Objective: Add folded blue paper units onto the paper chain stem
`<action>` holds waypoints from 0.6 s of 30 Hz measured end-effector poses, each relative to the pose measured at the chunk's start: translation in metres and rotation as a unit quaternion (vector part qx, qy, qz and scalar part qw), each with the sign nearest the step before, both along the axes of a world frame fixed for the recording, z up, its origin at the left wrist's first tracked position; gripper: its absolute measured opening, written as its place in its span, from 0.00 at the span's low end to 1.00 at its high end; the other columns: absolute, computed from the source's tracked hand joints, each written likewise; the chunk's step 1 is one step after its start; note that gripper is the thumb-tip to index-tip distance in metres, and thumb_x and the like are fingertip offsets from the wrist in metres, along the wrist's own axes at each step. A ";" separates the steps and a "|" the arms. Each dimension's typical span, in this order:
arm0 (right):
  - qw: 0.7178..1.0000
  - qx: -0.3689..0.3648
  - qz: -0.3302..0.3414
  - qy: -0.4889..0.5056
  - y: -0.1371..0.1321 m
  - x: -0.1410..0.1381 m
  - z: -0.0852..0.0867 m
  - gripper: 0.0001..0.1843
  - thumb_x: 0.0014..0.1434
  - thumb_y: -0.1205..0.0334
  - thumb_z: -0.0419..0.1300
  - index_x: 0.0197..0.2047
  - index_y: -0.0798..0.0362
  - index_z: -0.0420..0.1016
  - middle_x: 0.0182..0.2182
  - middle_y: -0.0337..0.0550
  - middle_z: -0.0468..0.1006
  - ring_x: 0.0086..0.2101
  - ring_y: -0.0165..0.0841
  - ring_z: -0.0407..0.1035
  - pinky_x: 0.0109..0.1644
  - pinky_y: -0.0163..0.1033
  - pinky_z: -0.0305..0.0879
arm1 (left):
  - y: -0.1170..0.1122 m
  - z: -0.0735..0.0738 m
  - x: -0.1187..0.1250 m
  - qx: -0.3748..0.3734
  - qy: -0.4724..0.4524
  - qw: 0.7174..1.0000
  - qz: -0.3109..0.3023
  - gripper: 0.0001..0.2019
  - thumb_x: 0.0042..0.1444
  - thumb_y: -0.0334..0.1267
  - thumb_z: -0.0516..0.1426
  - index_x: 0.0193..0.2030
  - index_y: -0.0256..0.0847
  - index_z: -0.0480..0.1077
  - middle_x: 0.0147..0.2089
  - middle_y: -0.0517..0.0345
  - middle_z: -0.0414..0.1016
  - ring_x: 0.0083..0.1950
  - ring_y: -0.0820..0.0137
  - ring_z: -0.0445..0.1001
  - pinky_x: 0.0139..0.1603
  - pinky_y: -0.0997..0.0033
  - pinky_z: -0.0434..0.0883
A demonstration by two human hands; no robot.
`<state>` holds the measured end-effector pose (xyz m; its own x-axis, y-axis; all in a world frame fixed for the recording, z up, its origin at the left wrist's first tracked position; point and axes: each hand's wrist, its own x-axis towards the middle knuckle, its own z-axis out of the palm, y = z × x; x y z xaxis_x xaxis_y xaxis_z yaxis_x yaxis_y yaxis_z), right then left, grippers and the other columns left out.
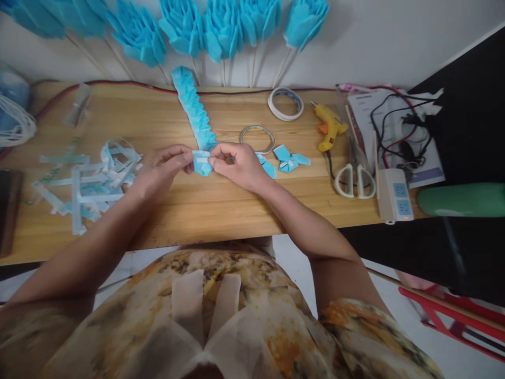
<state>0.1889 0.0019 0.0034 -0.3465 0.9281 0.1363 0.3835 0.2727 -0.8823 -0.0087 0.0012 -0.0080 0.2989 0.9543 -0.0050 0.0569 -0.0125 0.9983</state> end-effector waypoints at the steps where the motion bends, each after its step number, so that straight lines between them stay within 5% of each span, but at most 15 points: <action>1: 1.000 -0.001 0.000 0.000 0.000 0.000 -0.001 0.09 0.55 0.59 0.59 0.27 0.54 0.73 0.24 0.36 0.73 0.27 0.27 0.62 0.33 0.35 0.58 | 0.000 0.000 0.000 -0.003 0.006 1.000 -0.004 0.10 0.53 0.41 0.60 0.27 0.36 0.71 0.24 0.61 0.68 0.27 0.76 0.64 0.30 0.75 0.63; 6: 0.999 -0.030 0.012 0.044 0.000 0.000 -0.004 0.12 0.59 0.55 0.58 0.32 0.54 0.77 0.27 0.37 0.75 0.30 0.29 0.66 0.36 0.35 0.62 | 0.002 -0.008 0.000 -0.012 -0.007 1.000 0.020 0.07 0.50 0.37 0.62 0.27 0.36 0.72 0.24 0.62 0.68 0.25 0.78 0.63 0.28 0.77 0.60; 13: 0.993 -0.044 0.059 0.095 0.000 0.000 -0.011 0.21 0.56 0.57 0.62 0.53 0.51 0.73 0.38 0.39 0.78 0.37 0.32 0.70 0.43 0.38 0.68 | 0.000 -0.014 0.002 -0.004 -0.030 0.998 0.051 0.07 0.51 0.38 0.62 0.27 0.37 0.72 0.24 0.63 0.68 0.26 0.78 0.63 0.29 0.77 0.61; 18: 0.996 -0.020 0.051 0.076 0.001 0.000 -0.014 0.20 0.57 0.61 0.60 0.54 0.53 0.73 0.34 0.38 0.76 0.34 0.30 0.69 0.43 0.38 0.68 | -0.001 -0.014 0.004 -0.012 -0.016 0.999 0.039 0.09 0.50 0.40 0.62 0.26 0.37 0.71 0.24 0.63 0.68 0.26 0.77 0.63 0.29 0.76 0.62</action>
